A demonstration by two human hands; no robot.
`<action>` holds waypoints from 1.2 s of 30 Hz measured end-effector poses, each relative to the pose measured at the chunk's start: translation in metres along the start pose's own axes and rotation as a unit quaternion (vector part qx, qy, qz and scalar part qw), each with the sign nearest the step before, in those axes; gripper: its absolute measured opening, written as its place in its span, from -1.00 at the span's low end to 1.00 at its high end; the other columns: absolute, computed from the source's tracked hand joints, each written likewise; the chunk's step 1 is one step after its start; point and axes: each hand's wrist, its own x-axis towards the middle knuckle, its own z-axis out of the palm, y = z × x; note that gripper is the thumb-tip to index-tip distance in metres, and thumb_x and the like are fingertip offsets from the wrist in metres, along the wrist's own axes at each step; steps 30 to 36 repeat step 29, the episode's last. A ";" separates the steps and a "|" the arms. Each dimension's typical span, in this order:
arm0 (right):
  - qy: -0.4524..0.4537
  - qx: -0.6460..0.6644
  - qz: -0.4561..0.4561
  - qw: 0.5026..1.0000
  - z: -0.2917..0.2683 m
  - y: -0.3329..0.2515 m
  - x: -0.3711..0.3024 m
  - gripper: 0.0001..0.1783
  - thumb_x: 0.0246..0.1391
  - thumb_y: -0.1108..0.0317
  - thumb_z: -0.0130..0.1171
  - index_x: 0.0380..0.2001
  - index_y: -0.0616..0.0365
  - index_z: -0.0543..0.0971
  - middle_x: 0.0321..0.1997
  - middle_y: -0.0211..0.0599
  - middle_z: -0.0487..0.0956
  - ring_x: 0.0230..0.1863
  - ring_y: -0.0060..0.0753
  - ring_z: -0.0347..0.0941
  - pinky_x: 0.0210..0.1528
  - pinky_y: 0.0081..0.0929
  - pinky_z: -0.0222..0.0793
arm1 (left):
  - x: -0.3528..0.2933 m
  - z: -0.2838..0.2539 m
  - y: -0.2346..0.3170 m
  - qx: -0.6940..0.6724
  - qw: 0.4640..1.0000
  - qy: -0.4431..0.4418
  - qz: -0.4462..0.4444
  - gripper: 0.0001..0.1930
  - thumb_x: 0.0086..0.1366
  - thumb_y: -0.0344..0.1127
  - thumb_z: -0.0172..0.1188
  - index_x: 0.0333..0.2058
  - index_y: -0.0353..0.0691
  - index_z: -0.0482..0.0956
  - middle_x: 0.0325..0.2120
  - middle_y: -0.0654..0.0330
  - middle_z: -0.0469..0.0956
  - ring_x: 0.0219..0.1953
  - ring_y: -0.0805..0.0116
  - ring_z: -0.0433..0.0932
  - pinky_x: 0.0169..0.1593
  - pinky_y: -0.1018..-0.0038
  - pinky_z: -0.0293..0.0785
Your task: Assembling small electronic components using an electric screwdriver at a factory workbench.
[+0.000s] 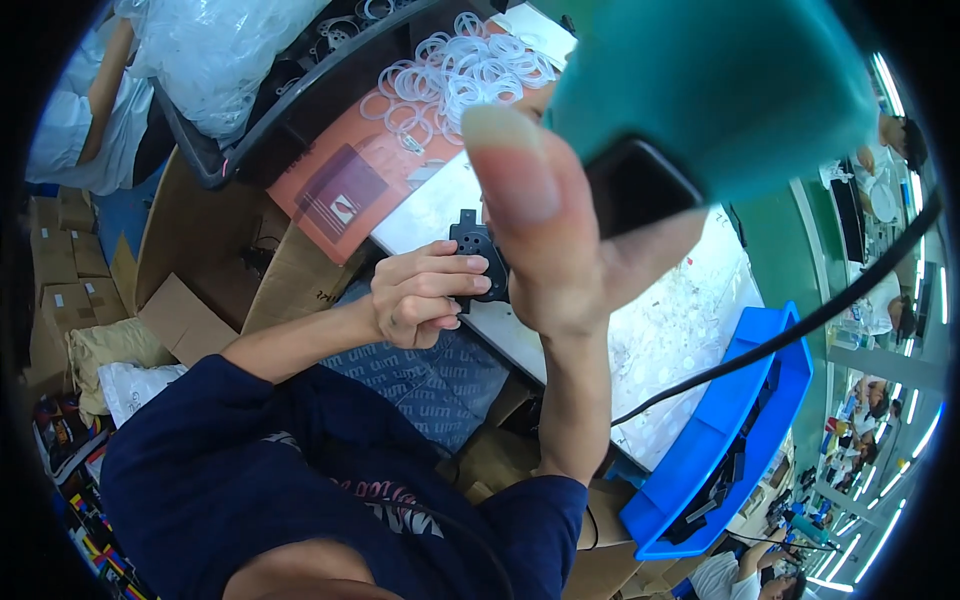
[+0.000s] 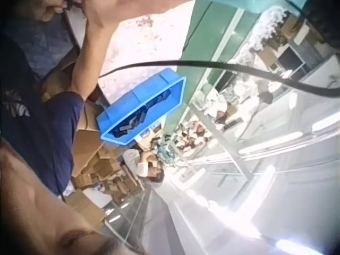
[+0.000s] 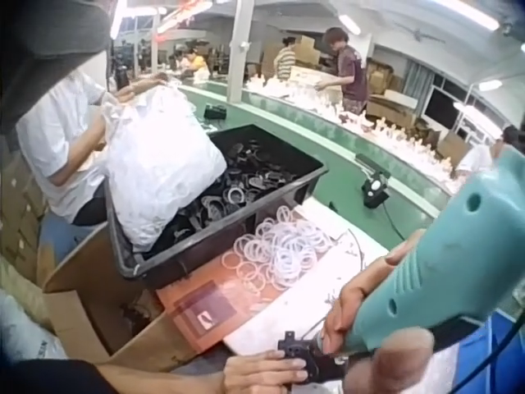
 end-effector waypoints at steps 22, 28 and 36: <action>0.018 0.212 0.057 0.975 0.002 -0.024 -0.009 -0.17 -0.02 -0.39 -0.01 -0.05 0.20 0.25 -0.50 -0.28 0.36 -0.71 -0.58 0.23 -0.70 -0.65 0.21 | 0.028 -0.014 0.028 -0.192 0.910 0.215 -0.299 -0.79 0.41 -0.32 -0.14 -0.42 -0.25 0.32 -0.56 0.20 0.42 -0.48 0.49 0.37 -0.29 0.56 0.32; 0.132 0.269 -0.099 0.949 0.013 -0.083 -0.036 -0.19 -0.09 -0.51 -0.08 -0.16 0.06 0.33 -0.52 -0.44 0.21 -0.70 -0.69 0.14 -0.65 -0.66 0.14 | 0.060 -0.037 0.052 -0.535 0.647 0.205 -0.503 -0.68 0.42 -0.16 -0.12 -0.44 -0.26 0.36 -0.53 0.21 0.44 -0.44 0.49 0.44 -0.19 0.51 0.45; 0.137 0.270 -0.098 0.948 0.017 -0.086 -0.039 -0.19 -0.09 -0.51 -0.07 -0.15 0.05 0.33 -0.52 -0.44 0.21 -0.70 -0.70 0.13 -0.64 -0.65 0.15 | 0.059 -0.039 0.054 -0.562 0.609 0.187 -0.527 -0.68 0.41 -0.15 -0.09 -0.45 -0.25 0.35 -0.51 0.21 0.45 -0.42 0.46 0.46 -0.12 0.43 0.50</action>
